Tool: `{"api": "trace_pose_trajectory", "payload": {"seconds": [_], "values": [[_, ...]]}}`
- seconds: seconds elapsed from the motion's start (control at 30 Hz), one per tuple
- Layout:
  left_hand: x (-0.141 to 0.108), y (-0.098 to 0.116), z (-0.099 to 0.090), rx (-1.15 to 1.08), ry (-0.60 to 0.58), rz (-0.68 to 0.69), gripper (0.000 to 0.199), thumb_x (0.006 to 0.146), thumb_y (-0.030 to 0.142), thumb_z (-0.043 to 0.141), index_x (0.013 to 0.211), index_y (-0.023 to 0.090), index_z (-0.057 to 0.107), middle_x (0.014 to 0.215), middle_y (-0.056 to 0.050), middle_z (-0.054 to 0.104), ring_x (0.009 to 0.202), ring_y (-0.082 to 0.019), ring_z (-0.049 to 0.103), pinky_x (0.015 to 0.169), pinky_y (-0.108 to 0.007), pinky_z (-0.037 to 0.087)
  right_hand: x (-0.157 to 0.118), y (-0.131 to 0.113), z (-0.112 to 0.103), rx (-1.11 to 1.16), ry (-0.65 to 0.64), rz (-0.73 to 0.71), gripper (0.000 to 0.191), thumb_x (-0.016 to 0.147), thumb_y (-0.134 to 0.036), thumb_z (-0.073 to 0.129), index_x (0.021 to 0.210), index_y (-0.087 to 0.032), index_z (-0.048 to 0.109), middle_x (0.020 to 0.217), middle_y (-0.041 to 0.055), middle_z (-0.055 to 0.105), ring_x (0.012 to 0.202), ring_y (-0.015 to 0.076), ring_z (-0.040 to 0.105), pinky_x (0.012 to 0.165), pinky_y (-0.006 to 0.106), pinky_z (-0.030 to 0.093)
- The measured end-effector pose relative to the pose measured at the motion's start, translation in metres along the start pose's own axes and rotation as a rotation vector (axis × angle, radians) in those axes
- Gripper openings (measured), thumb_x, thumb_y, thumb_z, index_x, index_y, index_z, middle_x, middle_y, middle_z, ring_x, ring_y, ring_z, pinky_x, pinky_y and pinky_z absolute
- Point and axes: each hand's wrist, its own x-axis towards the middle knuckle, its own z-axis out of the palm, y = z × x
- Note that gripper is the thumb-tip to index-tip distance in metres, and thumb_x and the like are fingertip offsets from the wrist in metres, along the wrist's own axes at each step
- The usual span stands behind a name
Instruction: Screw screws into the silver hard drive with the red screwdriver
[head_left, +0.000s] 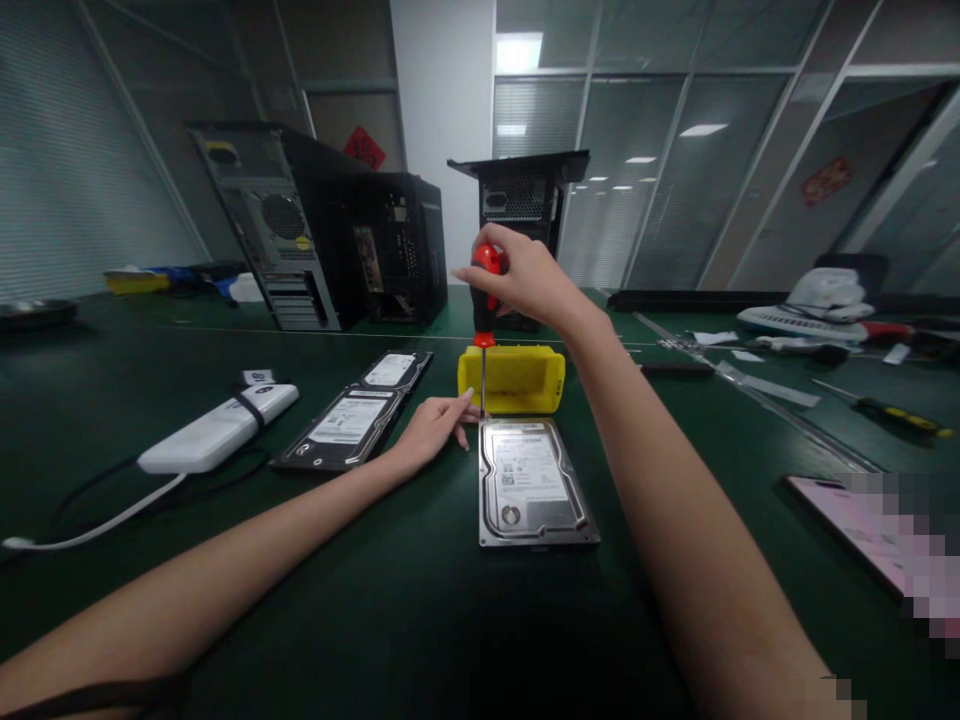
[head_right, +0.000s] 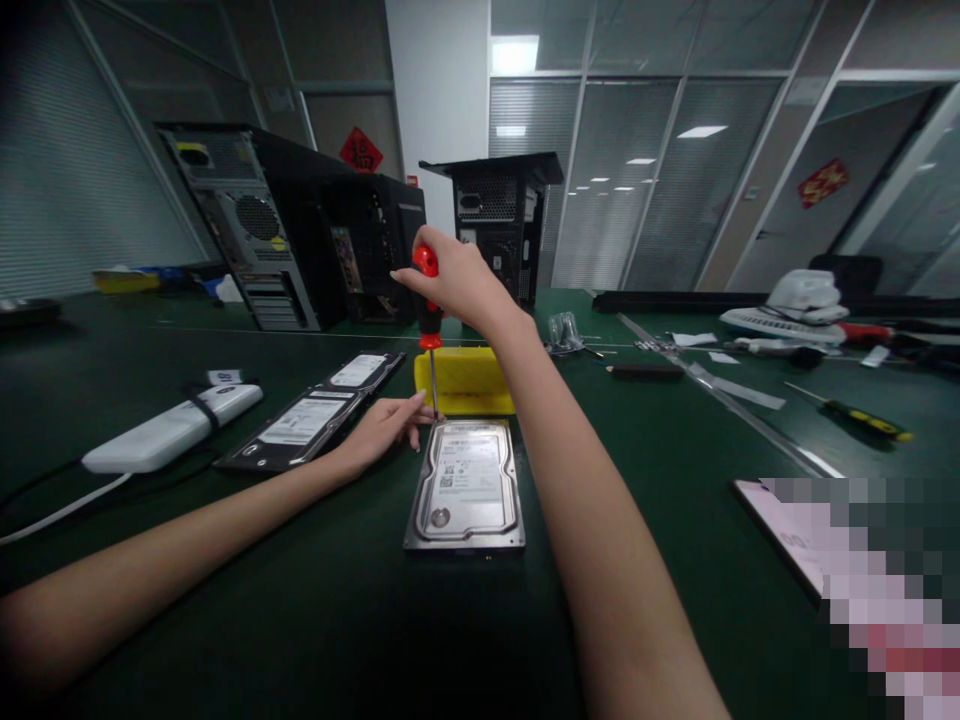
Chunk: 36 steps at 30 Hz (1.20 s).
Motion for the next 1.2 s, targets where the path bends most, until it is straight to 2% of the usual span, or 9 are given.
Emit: {"api": "trace_pose_trajectory", "payload": {"seconds": [0.2, 0.43, 0.6, 0.9, 1.1, 1.2], "values": [[-0.0019, 0.0029, 0.0001, 0.043, 0.025, 0.010, 0.046, 0.092, 0.047, 0.043, 0.084, 0.010, 0.070, 0.093, -0.012, 0.074, 0.049, -0.012, 0.061, 0.053, -0.024, 0.043, 0.0000, -0.0015, 0.0025, -0.025, 0.007, -0.011, 0.017, 0.085, -0.030, 0.059, 0.092, -0.015, 0.054, 0.077, 0.0028, 0.054, 0.077, 0.0163, 0.054, 0.080, 0.036, 0.048], [-0.0045, 0.0074, 0.0009, 0.076, 0.027, -0.006, 0.022, 0.082, 0.030, 0.057, 0.085, 0.012, 0.070, 0.084, -0.007, 0.073, 0.052, -0.013, 0.062, 0.054, -0.022, 0.044, -0.0004, -0.0028, 0.0036, -0.038, 0.006, -0.021, 0.024, 0.085, -0.037, 0.058, 0.094, -0.015, 0.055, 0.079, 0.0039, 0.055, 0.078, 0.0173, 0.054, 0.079, 0.036, 0.048], [-0.0064, 0.0060, 0.0020, 0.086, 0.026, -0.003, 0.028, 0.076, 0.039, 0.068, 0.086, 0.013, 0.070, 0.078, -0.007, 0.074, 0.057, -0.016, 0.066, 0.058, -0.024, 0.047, -0.0005, -0.0071, 0.0041, -0.049, 0.003, -0.020, 0.024, 0.085, -0.038, 0.060, 0.094, -0.016, 0.054, 0.081, 0.0042, 0.056, 0.079, 0.0176, 0.053, 0.080, 0.037, 0.048], [-0.0067, 0.0047, 0.0015, 0.115, 0.018, 0.042, 0.023, 0.081, 0.036, 0.065, 0.086, 0.014, 0.071, 0.073, -0.005, 0.074, 0.060, -0.017, 0.069, 0.061, -0.023, 0.048, 0.0000, -0.0075, 0.0058, -0.018, -0.008, -0.025, 0.027, 0.084, -0.041, 0.059, 0.094, -0.017, 0.053, 0.082, 0.0049, 0.055, 0.085, 0.0203, 0.054, 0.082, 0.040, 0.047], [-0.0070, 0.0041, 0.0012, 0.112, 0.014, 0.049, 0.023, 0.081, 0.035, 0.065, 0.086, 0.013, 0.072, 0.075, -0.005, 0.074, 0.058, -0.016, 0.068, 0.060, -0.022, 0.047, 0.0008, -0.0069, 0.0056, -0.014, -0.008, -0.035, 0.027, 0.083, -0.041, 0.061, 0.091, -0.017, 0.053, 0.083, 0.0044, 0.056, 0.080, 0.0179, 0.053, 0.081, 0.038, 0.048], [-0.0067, 0.0058, 0.0003, 0.137, -0.001, 0.067, 0.027, 0.084, 0.038, 0.062, 0.087, 0.014, 0.073, 0.069, -0.004, 0.073, 0.057, -0.015, 0.067, 0.059, -0.022, 0.044, 0.0021, -0.0059, 0.0065, -0.010, -0.009, -0.058, 0.027, 0.083, -0.042, 0.061, 0.090, -0.017, 0.052, 0.083, 0.0039, 0.057, 0.077, 0.0164, 0.052, 0.081, 0.036, 0.048]]}}
